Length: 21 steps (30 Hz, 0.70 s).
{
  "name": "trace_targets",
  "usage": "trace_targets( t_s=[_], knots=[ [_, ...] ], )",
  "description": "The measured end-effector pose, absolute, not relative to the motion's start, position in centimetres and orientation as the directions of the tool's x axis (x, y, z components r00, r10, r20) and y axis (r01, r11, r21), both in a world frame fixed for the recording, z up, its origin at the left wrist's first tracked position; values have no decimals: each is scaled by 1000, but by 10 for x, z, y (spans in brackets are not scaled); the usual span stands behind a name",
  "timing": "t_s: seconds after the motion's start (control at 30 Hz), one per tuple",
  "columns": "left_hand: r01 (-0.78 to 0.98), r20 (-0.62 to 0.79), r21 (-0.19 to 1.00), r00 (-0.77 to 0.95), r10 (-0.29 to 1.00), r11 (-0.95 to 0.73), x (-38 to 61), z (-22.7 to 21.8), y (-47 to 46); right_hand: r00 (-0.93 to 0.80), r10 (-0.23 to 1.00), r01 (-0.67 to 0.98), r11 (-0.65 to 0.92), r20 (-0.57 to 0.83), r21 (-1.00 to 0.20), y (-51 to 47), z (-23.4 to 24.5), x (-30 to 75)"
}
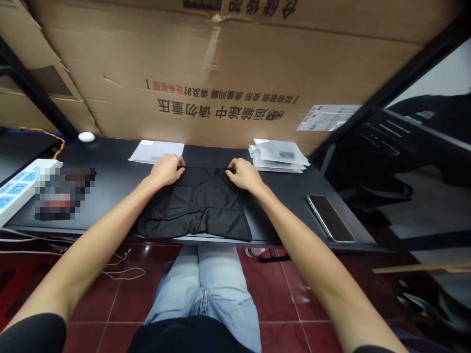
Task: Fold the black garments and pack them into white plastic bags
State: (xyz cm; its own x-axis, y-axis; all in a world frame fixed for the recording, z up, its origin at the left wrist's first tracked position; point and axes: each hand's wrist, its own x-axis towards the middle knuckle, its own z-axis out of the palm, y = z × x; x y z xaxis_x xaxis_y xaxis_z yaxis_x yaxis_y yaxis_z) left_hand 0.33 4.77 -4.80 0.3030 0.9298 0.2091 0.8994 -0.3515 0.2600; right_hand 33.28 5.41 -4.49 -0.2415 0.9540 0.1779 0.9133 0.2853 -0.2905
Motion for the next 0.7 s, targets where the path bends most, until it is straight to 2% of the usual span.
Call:
trace_targets(
  t_s=[0.23,0.47,0.7],
  knots=[
    [867,222,305,338,914,-395,2,-42,50,-195,953,900,267,231,-345,45,-46,339],
    [751,269,414,440,857,-515,-14,-20,5,-245,832,780,475,498,-409,-2,-38,357],
    [693,263,378,554,789,-613,-20,-32,-53,-452,759,655,639,469,-403,-58,-51,373]
  ],
)
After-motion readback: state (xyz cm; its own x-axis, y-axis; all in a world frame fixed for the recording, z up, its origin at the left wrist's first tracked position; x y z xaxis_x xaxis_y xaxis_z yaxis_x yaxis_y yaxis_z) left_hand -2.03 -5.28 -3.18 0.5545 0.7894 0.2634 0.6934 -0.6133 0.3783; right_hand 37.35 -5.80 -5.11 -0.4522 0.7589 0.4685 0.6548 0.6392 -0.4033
